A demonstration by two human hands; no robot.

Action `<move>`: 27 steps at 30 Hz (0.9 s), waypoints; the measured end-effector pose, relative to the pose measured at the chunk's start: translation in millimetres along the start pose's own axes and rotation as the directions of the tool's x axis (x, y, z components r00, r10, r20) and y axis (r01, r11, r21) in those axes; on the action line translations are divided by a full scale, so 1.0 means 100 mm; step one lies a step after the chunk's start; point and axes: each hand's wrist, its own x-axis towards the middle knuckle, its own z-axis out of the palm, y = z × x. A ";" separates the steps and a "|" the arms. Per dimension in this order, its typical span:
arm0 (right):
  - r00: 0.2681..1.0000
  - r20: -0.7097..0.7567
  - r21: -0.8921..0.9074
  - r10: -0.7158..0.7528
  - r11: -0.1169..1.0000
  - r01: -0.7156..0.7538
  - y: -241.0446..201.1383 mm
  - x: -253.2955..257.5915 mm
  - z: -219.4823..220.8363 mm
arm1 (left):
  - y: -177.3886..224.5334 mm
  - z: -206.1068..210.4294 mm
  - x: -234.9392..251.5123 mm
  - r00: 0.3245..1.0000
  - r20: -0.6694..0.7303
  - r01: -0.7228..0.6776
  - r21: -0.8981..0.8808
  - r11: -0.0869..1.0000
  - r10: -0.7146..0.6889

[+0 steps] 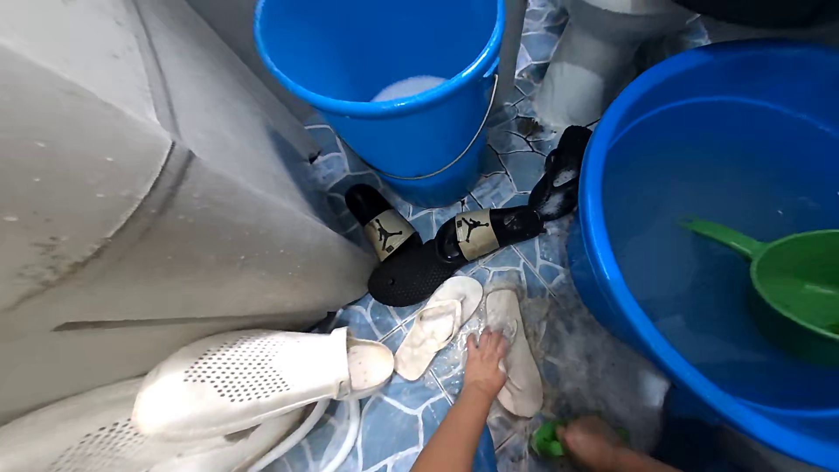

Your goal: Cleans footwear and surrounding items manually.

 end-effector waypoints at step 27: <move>0.961 -0.196 0.332 0.197 0.935 -0.124 0.53 -0.26 -0.79 | 0.11 -0.64 -0.21 0.935 0.150 0.353 -0.482 0.802 -0.321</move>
